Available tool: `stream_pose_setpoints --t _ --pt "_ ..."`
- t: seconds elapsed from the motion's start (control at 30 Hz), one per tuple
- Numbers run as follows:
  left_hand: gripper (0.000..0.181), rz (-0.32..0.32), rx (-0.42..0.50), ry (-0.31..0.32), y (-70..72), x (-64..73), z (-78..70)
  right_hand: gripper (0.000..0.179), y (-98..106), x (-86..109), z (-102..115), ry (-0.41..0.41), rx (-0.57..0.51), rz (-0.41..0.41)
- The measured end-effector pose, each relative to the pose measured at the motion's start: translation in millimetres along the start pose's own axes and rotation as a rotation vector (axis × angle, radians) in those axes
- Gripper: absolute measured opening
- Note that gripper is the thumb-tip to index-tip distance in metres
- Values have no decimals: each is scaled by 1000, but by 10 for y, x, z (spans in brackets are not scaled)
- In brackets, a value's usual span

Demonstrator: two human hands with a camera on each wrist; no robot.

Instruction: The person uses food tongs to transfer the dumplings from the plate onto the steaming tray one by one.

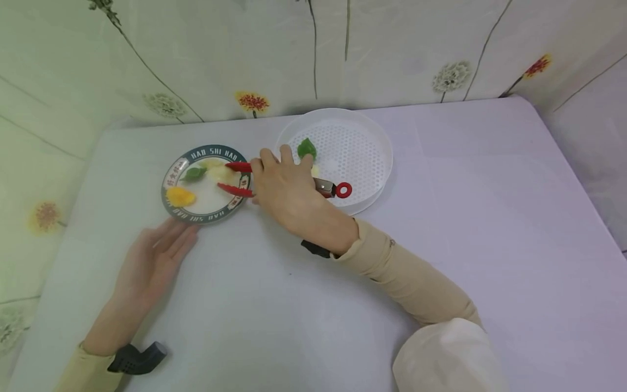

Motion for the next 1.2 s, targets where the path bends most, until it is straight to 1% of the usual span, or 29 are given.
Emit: stream_pose_setpoints --t 0.27,0.53,0.7,0.93,1.2 --pt "62 -1 9 1 5 4 2 74 71 81 -237 -96 -52 53" --pt "62 1 -6 -9 -1 7 -2 69 156 181 -427 -146 -68 24" --pt "61 -3 -6 -7 0 3 1 68 186 234 -575 -177 -63 28" --pt "62 -5 -3 -9 8 3 5 69 177 295 -814 -236 -73 82" --pt "61 -3 -8 -11 -4 8 7 70 121 363 -1029 -274 -87 124"
Point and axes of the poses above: each hand's wrist, its own x-axis away from the middle knuckle, its own y-axis out of the back of the hand, z = x × y, the point moved 6 cm from there along -x, towards the middle knuckle, and after that the axes turned 11 degrees about -z, right-handed, at the moved point
